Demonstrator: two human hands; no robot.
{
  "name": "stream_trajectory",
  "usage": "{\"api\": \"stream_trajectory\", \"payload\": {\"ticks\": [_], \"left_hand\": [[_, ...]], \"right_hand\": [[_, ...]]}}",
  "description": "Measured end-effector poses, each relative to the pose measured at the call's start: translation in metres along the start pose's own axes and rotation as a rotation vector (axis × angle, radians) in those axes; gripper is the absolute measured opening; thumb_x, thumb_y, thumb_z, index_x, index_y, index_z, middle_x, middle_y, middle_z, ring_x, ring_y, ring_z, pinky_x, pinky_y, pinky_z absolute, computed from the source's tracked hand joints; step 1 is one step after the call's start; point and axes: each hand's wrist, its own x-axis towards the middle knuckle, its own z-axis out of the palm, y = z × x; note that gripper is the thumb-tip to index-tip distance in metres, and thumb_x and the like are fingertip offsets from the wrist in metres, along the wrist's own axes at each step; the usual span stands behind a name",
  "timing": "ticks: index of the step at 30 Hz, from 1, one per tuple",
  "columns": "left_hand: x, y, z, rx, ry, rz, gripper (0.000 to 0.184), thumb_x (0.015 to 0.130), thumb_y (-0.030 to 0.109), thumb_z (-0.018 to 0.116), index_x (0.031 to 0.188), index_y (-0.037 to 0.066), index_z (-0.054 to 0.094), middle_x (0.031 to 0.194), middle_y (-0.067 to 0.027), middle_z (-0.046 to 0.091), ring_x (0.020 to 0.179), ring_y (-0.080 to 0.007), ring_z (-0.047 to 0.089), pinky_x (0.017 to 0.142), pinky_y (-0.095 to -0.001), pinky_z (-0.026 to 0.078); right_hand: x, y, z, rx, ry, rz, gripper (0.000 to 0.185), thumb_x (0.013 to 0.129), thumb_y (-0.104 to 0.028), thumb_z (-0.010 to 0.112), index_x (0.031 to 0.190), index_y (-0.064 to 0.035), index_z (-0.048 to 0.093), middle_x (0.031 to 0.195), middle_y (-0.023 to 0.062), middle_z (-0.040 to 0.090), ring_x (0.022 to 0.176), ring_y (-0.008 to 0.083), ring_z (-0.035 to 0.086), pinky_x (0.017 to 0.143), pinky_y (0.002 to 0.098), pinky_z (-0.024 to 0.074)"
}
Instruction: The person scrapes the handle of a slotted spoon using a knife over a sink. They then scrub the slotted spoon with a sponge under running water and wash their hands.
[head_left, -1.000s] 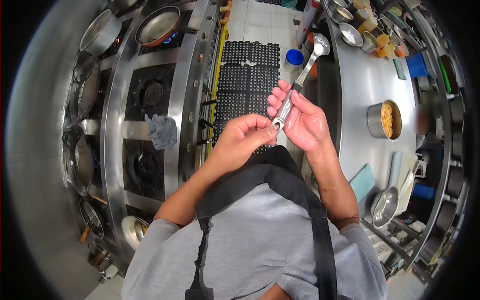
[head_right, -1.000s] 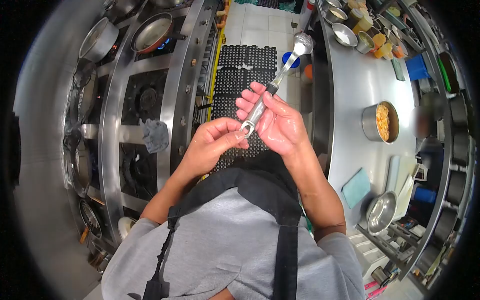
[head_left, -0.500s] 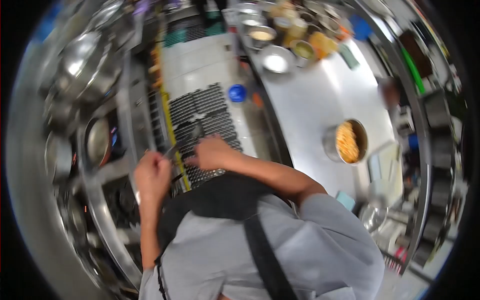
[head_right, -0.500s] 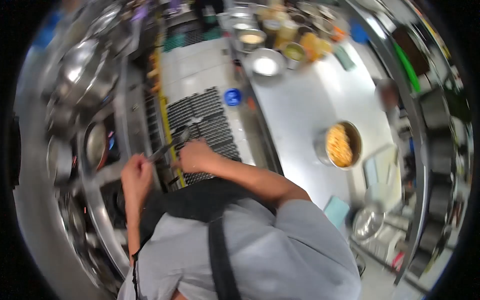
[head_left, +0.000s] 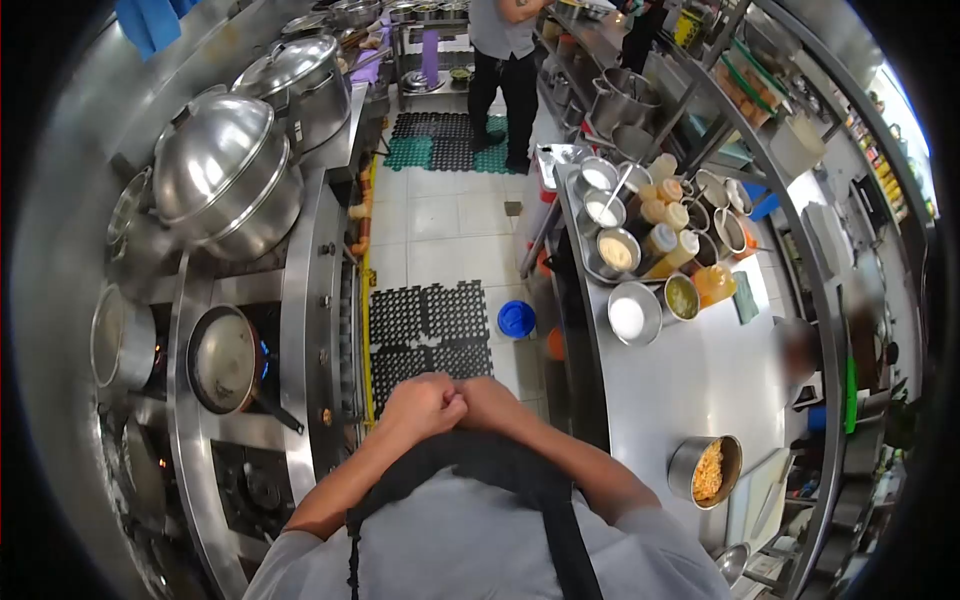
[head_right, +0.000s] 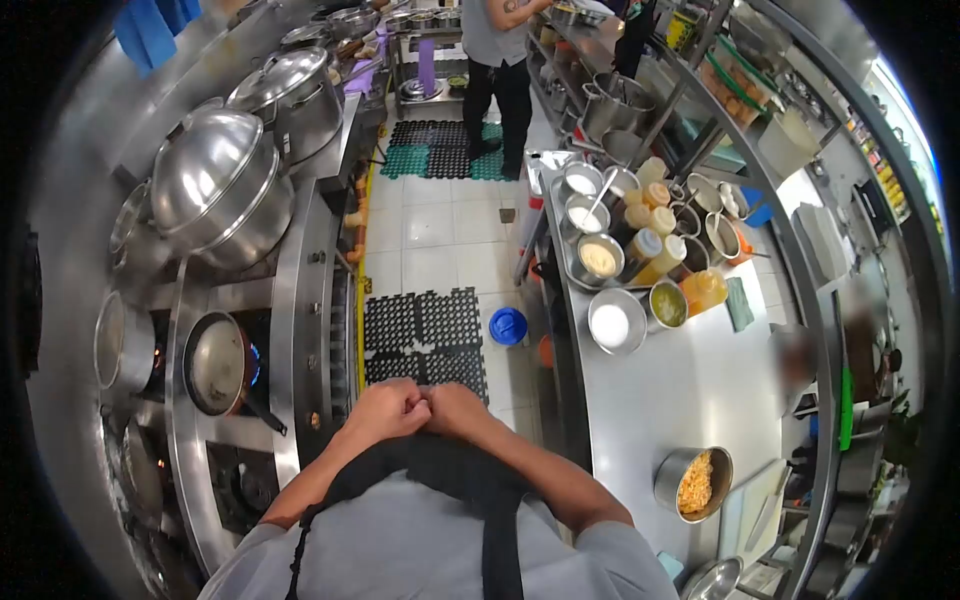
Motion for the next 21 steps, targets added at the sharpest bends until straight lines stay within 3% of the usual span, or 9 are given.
{"api": "stream_trajectory", "payload": {"ticks": [2, 5, 6, 7, 8, 11, 14, 17, 21], "left_hand": [[0.034, -0.025, -0.017, -0.031, 0.075, 0.210, 0.019, 0.087, 0.023, 0.077, 0.091, 0.006, 0.071, 0.083, -0.0133, 0.070, 0.077, -0.0335, 0.071, 0.071, -0.0427, 0.058], [0.065, -0.045, -0.063, -0.188, 0.149, 0.278, 0.022, 0.088, 0.023, 0.081, 0.097, 0.006, 0.071, 0.090, -0.0120, 0.071, 0.082, -0.0311, 0.071, 0.074, -0.0408, 0.057], [0.072, -0.051, -0.083, -0.220, 0.091, 0.235, 0.029, 0.088, 0.026, 0.082, 0.104, 0.005, 0.070, 0.100, -0.0150, 0.070, 0.094, -0.0370, 0.070, 0.082, -0.0462, 0.057], [0.076, -0.060, -0.098, -0.226, 0.087, 0.228, 0.029, 0.088, 0.026, 0.082, 0.105, 0.005, 0.070, 0.100, -0.0156, 0.070, 0.096, -0.0372, 0.069, 0.084, -0.0460, 0.056], [0.081, -0.069, -0.112, -0.230, 0.077, 0.221, 0.029, 0.089, 0.026, 0.082, 0.106, 0.005, 0.071, 0.101, -0.0162, 0.070, 0.098, -0.0374, 0.069, 0.085, -0.0458, 0.056], [0.087, -0.111, -0.133, -0.201, -0.042, 0.185, 0.032, 0.093, 0.030, 0.077, 0.110, 0.003, 0.072, 0.103, -0.0186, 0.070, 0.104, -0.0379, 0.068, 0.091, -0.0446, 0.054], [0.084, -0.129, -0.157, -0.238, -0.175, 0.075, 0.037, 0.102, 0.036, 0.065, 0.114, 0.001, 0.072, 0.107, -0.0184, 0.071, 0.105, -0.0353, 0.068, 0.092, -0.0422, 0.053], [0.088, -0.138, -0.172, -0.366, -0.202, -0.097, 0.038, 0.104, 0.035, 0.063, 0.116, 0.000, 0.072, 0.109, -0.0177, 0.072, 0.103, -0.0326, 0.069, 0.092, -0.0406, 0.053], [0.096, -0.155, -0.177, -0.399, -0.094, -0.128, 0.037, 0.104, 0.034, 0.063, 0.116, 0.000, 0.071, 0.108, -0.0184, 0.072, 0.101, -0.0317, 0.070, 0.090, -0.0400, 0.053]], "right_hand": [[0.033, -0.003, -0.019, -0.055, 0.117, 0.055, 0.032, 0.085, -0.034, 0.072, 0.110, -0.0137, 0.076, 0.098, 0.0210, 0.076, 0.093, 0.0433, 0.073, 0.083, 0.0527, 0.0579], [0.072, -0.007, -0.046, 0.007, 0.195, 0.105, 0.026, 0.089, -0.028, 0.072, 0.108, -0.0113, 0.078, 0.093, 0.0170, 0.077, 0.084, 0.0365, 0.074, 0.078, 0.0454, 0.0588], [0.087, 0.005, -0.051, 0.116, 0.176, 0.109, 0.025, 0.090, -0.027, 0.072, 0.108, -0.0103, 0.078, 0.092, 0.0161, 0.077, 0.082, 0.0339, 0.075, 0.077, 0.0434, 0.0587], [0.098, 0.011, -0.058, 0.230, 0.160, 0.116, 0.024, 0.091, -0.026, 0.073, 0.108, -0.0093, 0.078, 0.091, 0.0153, 0.077, 0.079, 0.0314, 0.075, 0.076, 0.0413, 0.0587], [0.108, 0.009, -0.073, 0.275, 0.102, 0.168, 0.018, 0.100, -0.018, 0.071, 0.106, -0.0032, 0.078, 0.086, 0.0037, 0.074, 0.074, 0.0089, 0.069, 0.060, 0.0283, 0.0550], [0.134, 0.001, -0.104, 0.479, 0.220, 0.372, 0.018, 0.101, -0.019, 0.070, 0.107, -0.0028, 0.076, 0.088, 0.0046, 0.073, 0.071, 0.0080, 0.065, 0.060, 0.0270, 0.0535], [0.157, 0.002, -0.138, 0.586, 0.361, 0.277, 0.016, 0.101, -0.016, 0.068, 0.107, -0.0037, 0.076, 0.081, 0.0011, 0.070, 0.067, 0.0086, 0.064, 0.060, 0.0259, 0.0527], [0.181, 0.003, -0.183, 0.501, 0.563, 0.145, 0.016, 0.100, -0.013, 0.066, 0.107, -0.0031, 0.076, 0.080, 0.0010, 0.070, 0.065, 0.0081, 0.063, 0.059, 0.0255, 0.0516], [0.197, -0.019, -0.258, 0.419, 0.882, 0.096, 0.017, 0.103, -0.011, 0.062, 0.109, -0.0005, 0.074, 0.085, 0.0009, 0.067, 0.069, 0.0067, 0.060, 0.063, 0.0244, 0.0495]]}}
